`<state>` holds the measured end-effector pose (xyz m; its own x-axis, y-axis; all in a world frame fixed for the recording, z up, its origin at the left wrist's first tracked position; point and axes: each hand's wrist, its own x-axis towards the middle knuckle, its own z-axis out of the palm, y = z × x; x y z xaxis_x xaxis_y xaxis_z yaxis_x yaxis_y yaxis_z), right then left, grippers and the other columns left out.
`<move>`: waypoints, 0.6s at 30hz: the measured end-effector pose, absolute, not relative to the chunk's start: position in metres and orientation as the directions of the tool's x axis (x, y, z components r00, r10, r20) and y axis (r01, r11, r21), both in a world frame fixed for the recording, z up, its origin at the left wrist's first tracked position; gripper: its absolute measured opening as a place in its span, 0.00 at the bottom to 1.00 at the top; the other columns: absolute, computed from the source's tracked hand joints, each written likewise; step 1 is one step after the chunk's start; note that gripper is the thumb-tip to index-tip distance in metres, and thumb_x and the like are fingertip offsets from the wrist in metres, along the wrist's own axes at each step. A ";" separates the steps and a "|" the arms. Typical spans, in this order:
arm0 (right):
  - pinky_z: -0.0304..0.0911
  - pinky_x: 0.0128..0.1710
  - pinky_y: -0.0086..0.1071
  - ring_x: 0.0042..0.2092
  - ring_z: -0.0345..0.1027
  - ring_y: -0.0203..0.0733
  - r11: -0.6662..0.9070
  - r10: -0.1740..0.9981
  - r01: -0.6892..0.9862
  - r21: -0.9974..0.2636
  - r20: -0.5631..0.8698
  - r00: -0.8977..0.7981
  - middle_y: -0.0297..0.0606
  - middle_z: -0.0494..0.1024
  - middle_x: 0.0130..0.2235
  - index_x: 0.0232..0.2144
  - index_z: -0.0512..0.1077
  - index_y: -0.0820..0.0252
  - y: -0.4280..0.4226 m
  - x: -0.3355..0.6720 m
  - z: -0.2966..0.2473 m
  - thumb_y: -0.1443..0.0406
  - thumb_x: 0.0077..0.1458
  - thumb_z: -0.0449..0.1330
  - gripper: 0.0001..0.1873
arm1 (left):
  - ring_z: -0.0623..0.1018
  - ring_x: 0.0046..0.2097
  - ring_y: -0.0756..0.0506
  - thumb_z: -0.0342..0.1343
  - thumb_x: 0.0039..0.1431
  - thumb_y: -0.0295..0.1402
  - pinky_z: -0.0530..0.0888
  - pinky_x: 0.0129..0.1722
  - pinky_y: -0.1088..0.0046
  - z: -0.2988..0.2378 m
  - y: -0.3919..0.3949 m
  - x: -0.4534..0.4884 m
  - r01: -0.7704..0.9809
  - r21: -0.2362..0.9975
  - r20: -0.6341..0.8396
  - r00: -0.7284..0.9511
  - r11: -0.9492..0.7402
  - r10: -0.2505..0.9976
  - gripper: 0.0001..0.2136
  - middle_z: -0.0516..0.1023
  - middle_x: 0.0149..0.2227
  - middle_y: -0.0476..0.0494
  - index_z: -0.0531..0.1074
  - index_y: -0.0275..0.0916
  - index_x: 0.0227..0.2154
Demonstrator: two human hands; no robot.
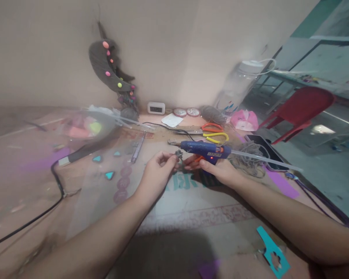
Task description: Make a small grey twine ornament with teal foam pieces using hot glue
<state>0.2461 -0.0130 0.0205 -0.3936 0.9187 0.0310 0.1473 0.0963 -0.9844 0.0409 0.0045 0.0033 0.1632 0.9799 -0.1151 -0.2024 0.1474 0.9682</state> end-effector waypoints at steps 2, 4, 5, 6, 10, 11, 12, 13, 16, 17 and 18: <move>0.74 0.50 0.42 0.46 0.79 0.49 0.120 0.924 0.155 -0.981 0.053 -0.380 0.44 0.83 0.44 0.42 0.79 0.58 -0.012 0.246 0.021 0.47 0.59 0.60 0.23 | 0.73 0.27 0.51 0.62 0.49 0.40 0.69 0.31 0.76 0.003 0.004 0.041 -0.167 0.975 -0.121 0.162 0.148 0.979 0.12 0.75 0.24 0.51 0.69 0.37 0.28; 0.73 0.51 0.44 0.46 0.79 0.49 0.146 0.942 0.168 -0.975 0.085 -0.325 0.43 0.83 0.43 0.42 0.79 0.56 -0.012 0.247 0.020 0.47 0.59 0.60 0.22 | 0.74 0.28 0.50 0.61 0.51 0.40 0.69 0.32 0.75 0.002 0.004 0.041 -0.100 0.987 -0.111 0.159 0.128 0.981 0.11 0.75 0.25 0.51 0.69 0.38 0.28; 0.73 0.51 0.44 0.46 0.79 0.49 0.159 0.953 0.160 -0.974 0.109 -0.283 0.42 0.83 0.43 0.42 0.78 0.55 -0.012 0.247 0.020 0.47 0.59 0.60 0.21 | 0.74 0.29 0.50 0.60 0.52 0.40 0.69 0.33 0.74 0.002 0.004 0.040 -0.054 0.993 -0.098 0.160 0.108 0.982 0.11 0.75 0.25 0.50 0.69 0.38 0.28; 0.73 0.51 0.45 0.46 0.79 0.50 0.173 0.961 0.140 -0.975 0.136 -0.241 0.42 0.83 0.44 0.41 0.78 0.54 -0.012 0.248 0.020 0.47 0.58 0.61 0.20 | 0.74 0.30 0.49 0.59 0.53 0.40 0.69 0.34 0.73 0.002 0.004 0.040 -0.006 0.996 -0.083 0.163 0.085 0.983 0.10 0.75 0.26 0.49 0.70 0.38 0.28; 0.74 0.51 0.46 0.45 0.79 0.50 0.203 0.975 0.055 -0.978 0.197 -0.098 0.42 0.82 0.46 0.41 0.77 0.54 -0.008 0.247 0.019 0.48 0.57 0.63 0.18 | 0.75 0.32 0.48 0.57 0.56 0.39 0.69 0.35 0.71 0.002 0.002 0.039 0.115 0.993 -0.047 0.184 0.026 0.982 0.09 0.75 0.27 0.49 0.70 0.39 0.28; 0.74 0.51 0.46 0.45 0.79 0.50 0.203 0.977 0.056 -0.978 0.199 -0.071 0.42 0.82 0.47 0.41 0.76 0.54 -0.007 0.247 0.019 0.48 0.57 0.63 0.18 | 0.74 0.32 0.48 0.57 0.56 0.38 0.69 0.36 0.71 0.001 0.002 0.038 0.126 0.992 -0.044 0.187 0.020 0.981 0.08 0.75 0.27 0.49 0.70 0.39 0.28; 0.74 0.50 0.45 0.45 0.79 0.49 0.206 0.978 0.064 -0.977 0.203 -0.043 0.42 0.82 0.47 0.40 0.76 0.54 -0.006 0.246 0.020 0.48 0.56 0.64 0.19 | 0.74 0.32 0.48 0.57 0.56 0.38 0.68 0.36 0.71 0.001 0.002 0.038 0.130 0.991 -0.043 0.189 0.018 0.981 0.08 0.75 0.27 0.49 0.70 0.39 0.28; 0.74 0.49 0.44 0.44 0.79 0.49 0.209 0.978 0.082 -0.974 0.208 -0.019 0.42 0.81 0.48 0.40 0.75 0.55 -0.004 0.246 0.022 0.49 0.55 0.65 0.19 | 0.74 0.32 0.49 0.57 0.56 0.38 0.68 0.36 0.72 0.001 0.003 0.038 0.121 0.992 -0.044 0.191 0.021 0.981 0.08 0.76 0.27 0.49 0.70 0.39 0.28; 0.75 0.42 0.40 0.37 0.79 0.44 0.222 0.973 0.192 -0.956 0.231 0.024 0.40 0.81 0.48 0.39 0.75 0.55 -0.003 0.251 0.031 0.52 0.54 0.67 0.16 | 0.74 0.31 0.50 0.58 0.54 0.38 0.69 0.35 0.73 0.000 0.005 0.039 0.001 0.996 -0.083 0.194 0.085 0.977 0.08 0.75 0.26 0.49 0.70 0.38 0.28; 0.75 0.40 0.38 0.34 0.78 0.42 0.231 0.970 0.242 -0.942 0.243 0.020 0.39 0.82 0.46 0.38 0.75 0.55 -0.003 0.255 0.036 0.52 0.54 0.66 0.15 | 0.74 0.30 0.50 0.59 0.53 0.38 0.70 0.34 0.74 0.000 0.005 0.040 -0.054 0.991 -0.109 0.195 0.122 0.975 0.09 0.75 0.25 0.50 0.69 0.38 0.28; 0.74 0.39 0.37 0.32 0.77 0.40 0.243 0.967 0.291 -0.925 0.254 -0.002 0.38 0.82 0.43 0.37 0.75 0.55 -0.003 0.259 0.040 0.53 0.55 0.66 0.14 | 0.74 0.29 0.51 0.60 0.52 0.38 0.70 0.33 0.74 0.001 0.006 0.040 -0.103 0.982 -0.139 0.194 0.161 0.971 0.09 0.75 0.25 0.50 0.69 0.38 0.28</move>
